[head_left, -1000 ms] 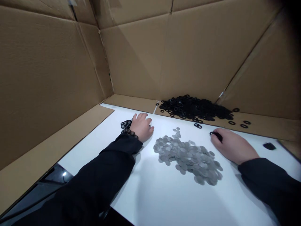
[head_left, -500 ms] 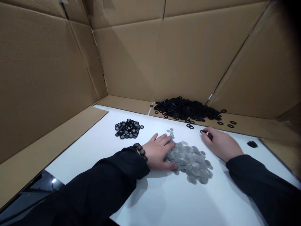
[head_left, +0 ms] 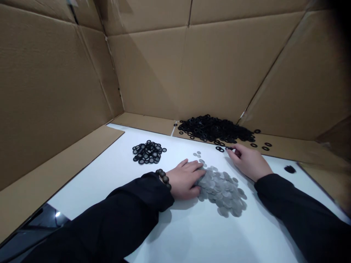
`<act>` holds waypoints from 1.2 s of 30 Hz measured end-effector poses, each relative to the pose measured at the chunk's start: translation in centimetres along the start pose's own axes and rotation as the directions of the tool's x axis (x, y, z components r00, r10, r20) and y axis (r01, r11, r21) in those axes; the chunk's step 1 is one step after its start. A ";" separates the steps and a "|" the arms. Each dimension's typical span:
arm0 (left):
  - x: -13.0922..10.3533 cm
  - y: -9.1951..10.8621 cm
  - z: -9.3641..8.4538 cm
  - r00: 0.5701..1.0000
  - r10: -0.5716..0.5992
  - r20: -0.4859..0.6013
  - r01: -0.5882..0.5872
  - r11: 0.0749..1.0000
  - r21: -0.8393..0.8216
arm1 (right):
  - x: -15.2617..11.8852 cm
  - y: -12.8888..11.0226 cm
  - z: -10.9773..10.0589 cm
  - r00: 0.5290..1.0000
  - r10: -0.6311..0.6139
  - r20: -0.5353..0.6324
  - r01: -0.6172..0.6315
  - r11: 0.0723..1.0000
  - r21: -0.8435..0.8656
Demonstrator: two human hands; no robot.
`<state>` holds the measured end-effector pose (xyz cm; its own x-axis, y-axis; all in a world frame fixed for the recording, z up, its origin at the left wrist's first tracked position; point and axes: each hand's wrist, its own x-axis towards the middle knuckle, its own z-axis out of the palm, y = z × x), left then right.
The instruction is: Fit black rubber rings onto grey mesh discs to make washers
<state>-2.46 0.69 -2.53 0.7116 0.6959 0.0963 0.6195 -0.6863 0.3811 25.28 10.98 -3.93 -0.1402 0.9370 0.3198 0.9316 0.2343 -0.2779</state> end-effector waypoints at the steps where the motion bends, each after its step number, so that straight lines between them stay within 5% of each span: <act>1: 0.0 0.0 0.0 1.000 0.010 0.000 -0.010 1.000 -0.008 | 0.5 -0.1 0.0 1.000 -0.004 0.002 0.004 1.000 -0.007; 9: 0.2 -0.2 -0.3 0.992 0.073 -0.098 -0.076 0.997 -0.024 | 6.1 -0.6 0.0 0.997 -0.064 0.036 0.066 0.996 -0.066; 17: 0.3 -0.1 -0.9 0.985 0.009 -0.173 -0.010 1.000 -0.006 | 9.7 -0.3 0.2 0.995 -0.081 0.052 0.082 0.996 -0.016; 36: 0.3 0.1 -1.2 0.974 -0.026 -0.226 0.028 1.000 0.003 | 7.9 -1.3 2.2 0.966 -0.212 0.145 0.226 0.970 -0.088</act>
<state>-2.57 1.13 -1.41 0.6018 0.7434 0.2918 0.6400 -0.6675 0.3807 22.19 18.61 -3.00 -0.3819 0.8935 0.2363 0.9016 0.4164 -0.1174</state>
